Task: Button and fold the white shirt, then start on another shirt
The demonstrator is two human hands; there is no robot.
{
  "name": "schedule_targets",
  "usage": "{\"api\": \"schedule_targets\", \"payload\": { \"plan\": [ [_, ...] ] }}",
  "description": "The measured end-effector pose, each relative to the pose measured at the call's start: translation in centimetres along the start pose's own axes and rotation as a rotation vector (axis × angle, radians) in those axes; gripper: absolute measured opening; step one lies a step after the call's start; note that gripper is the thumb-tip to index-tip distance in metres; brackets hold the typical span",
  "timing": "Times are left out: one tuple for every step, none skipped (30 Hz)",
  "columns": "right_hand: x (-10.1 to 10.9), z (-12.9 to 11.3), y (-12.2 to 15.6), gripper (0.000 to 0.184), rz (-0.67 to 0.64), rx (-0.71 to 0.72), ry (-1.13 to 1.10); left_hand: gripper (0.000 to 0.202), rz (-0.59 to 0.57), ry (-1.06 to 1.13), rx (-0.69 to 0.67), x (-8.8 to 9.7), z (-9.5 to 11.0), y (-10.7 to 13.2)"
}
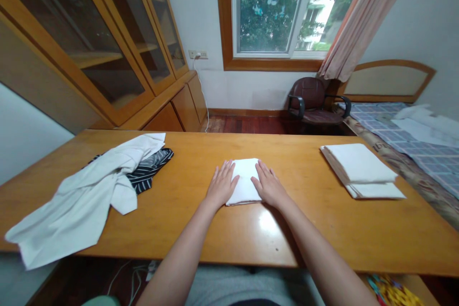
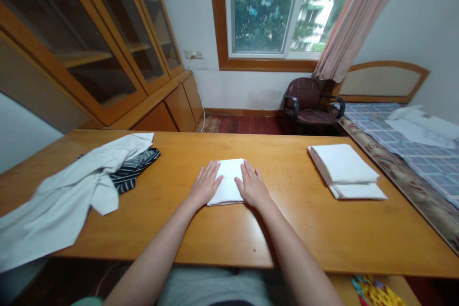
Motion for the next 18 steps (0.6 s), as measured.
{"api": "schedule_targets", "payload": {
  "plan": [
    [0.0,0.3,0.1,0.066,0.004,-0.007,0.002,0.05,0.014,0.01,0.015,0.2,-0.2,0.0],
    [0.1,0.6,0.2,0.067,0.009,-0.014,0.001,0.051,0.027,0.017,0.029,0.4,-0.5,-0.1],
    [0.2,0.9,0.3,0.068,0.015,-0.021,-0.003,0.051,0.042,0.019,0.045,0.7,-0.8,-0.1],
    [0.3,1.3,0.4,0.068,0.02,-0.028,-0.01,0.051,0.056,0.013,0.059,1.0,-1.1,-0.1],
    [0.5,1.7,0.5,0.069,0.026,-0.035,-0.021,0.05,0.07,0.003,0.071,1.3,-1.4,-0.1],
    [0.6,2.1,0.6,0.068,0.032,-0.041,-0.035,0.049,0.083,-0.006,0.082,1.7,-1.8,-0.1],
    [0.8,2.4,0.8,0.067,0.039,-0.048,-0.053,0.046,0.097,-0.01,0.093,2.1,-2.2,-0.1],
    [1.1,2.7,0.9,0.066,0.046,-0.055,-0.078,0.044,0.112,-0.009,0.104,2.5,-2.5,-0.1],
    [1.3,3.0,1.1,0.064,0.056,-0.069,-0.109,0.041,0.125,-0.002,0.114,2.9,-2.7,-0.1],
    [1.5,3.2,1.3,0.063,0.069,-0.089,-0.147,0.04,0.134,0.011,0.122,3.2,-3.0,0.0],
    [1.7,3.3,1.4,0.061,0.087,-0.114,-0.192,0.039,0.141,0.027,0.13,3.5,-3.1,0.1],
    [1.9,3.4,1.6,0.06,0.106,-0.141,-0.242,0.038,0.147,0.038,0.14,3.7,-3.1,0.2],
    [2.1,3.4,1.8,0.058,0.125,-0.165,-0.293,0.038,0.153,0.043,0.151,3.9,-3.1,0.5],
    [2.2,3.4,2.0,0.056,0.139,-0.185,-0.341,0.038,0.155,0.046,0.163,4.0,-2.9,0.7],
    [2.3,3.3,2.2,0.054,0.147,-0.197,-0.383,0.039,0.153,0.048,0.176,4.0,-2.8,1.1],
    [2.4,3.3,2.4,0.052,0.147,-0.201,-0.413,0.04,0.145,0.047,0.188,3.9,-2.5,1.5],
    [2.4,3.1,2.6,0.051,0.143,-0.201,-0.436,0.042,0.133,0.045,0.197,3.8,-2.2,1.8],
    [2.4,3.0,2.7,0.05,0.133,-0.2,-0.458,0.044,0.114,0.045,0.205,3.7,-1.9,2.2]
  ]
}}
Point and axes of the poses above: each hand's wrist, its own y-axis away from the middle knuckle, its own x-axis out of the back of the hand, z = x × y, the point moved 1 cm from there along -y, towards the middle knuckle, and after that the axes turned 4 degrees about z, right-handed, at the moved point
